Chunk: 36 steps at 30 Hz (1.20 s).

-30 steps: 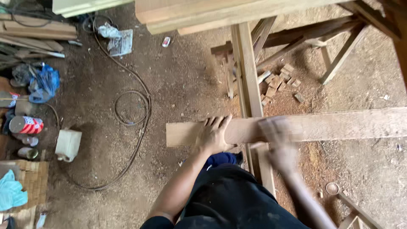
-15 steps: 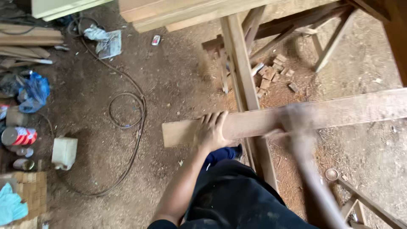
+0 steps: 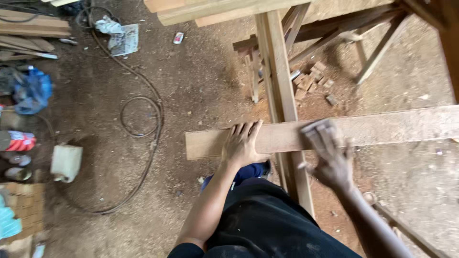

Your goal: The person sands a wooden plank with sandpaper, rubbing the tool repeatedly across the top surface and side edges while holding the wood steady on a workbench.

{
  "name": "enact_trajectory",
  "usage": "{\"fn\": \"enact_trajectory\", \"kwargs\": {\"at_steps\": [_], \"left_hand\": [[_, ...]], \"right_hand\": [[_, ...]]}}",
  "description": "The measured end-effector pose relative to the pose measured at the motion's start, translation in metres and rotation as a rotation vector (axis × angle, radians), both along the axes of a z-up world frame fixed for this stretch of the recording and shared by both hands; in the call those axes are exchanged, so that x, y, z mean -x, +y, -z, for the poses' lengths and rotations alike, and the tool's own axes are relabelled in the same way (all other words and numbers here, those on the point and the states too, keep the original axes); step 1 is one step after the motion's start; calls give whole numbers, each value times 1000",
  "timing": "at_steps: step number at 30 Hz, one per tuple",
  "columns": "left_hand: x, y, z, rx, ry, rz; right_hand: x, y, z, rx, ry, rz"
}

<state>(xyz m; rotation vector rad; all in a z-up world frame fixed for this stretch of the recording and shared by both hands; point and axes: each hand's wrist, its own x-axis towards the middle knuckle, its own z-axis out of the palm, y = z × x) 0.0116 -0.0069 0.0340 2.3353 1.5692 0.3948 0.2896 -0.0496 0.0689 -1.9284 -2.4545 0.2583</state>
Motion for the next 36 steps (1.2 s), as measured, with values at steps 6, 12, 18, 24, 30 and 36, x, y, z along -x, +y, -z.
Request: {"fn": "enact_trajectory", "kwargs": {"at_steps": [6, 12, 18, 24, 30, 36], "left_hand": [[2, 9, 7, 94, 94, 51], [6, 4, 28, -181, 291, 44], [1, 8, 8, 107, 112, 38], [3, 5, 13, 108, 68, 39], [8, 5, 32, -67, 192, 60], [4, 7, 4, 120, 80, 44]], "right_hand": [[2, 29, 20, 63, 61, 352], [97, 3, -8, -48, 302, -189], [0, 41, -17, 289, 445, 587], [12, 53, 35, -1, 117, 259], [120, 18, 1, 141, 8, -203], [12, 47, -3, 38, -33, 91]]}}
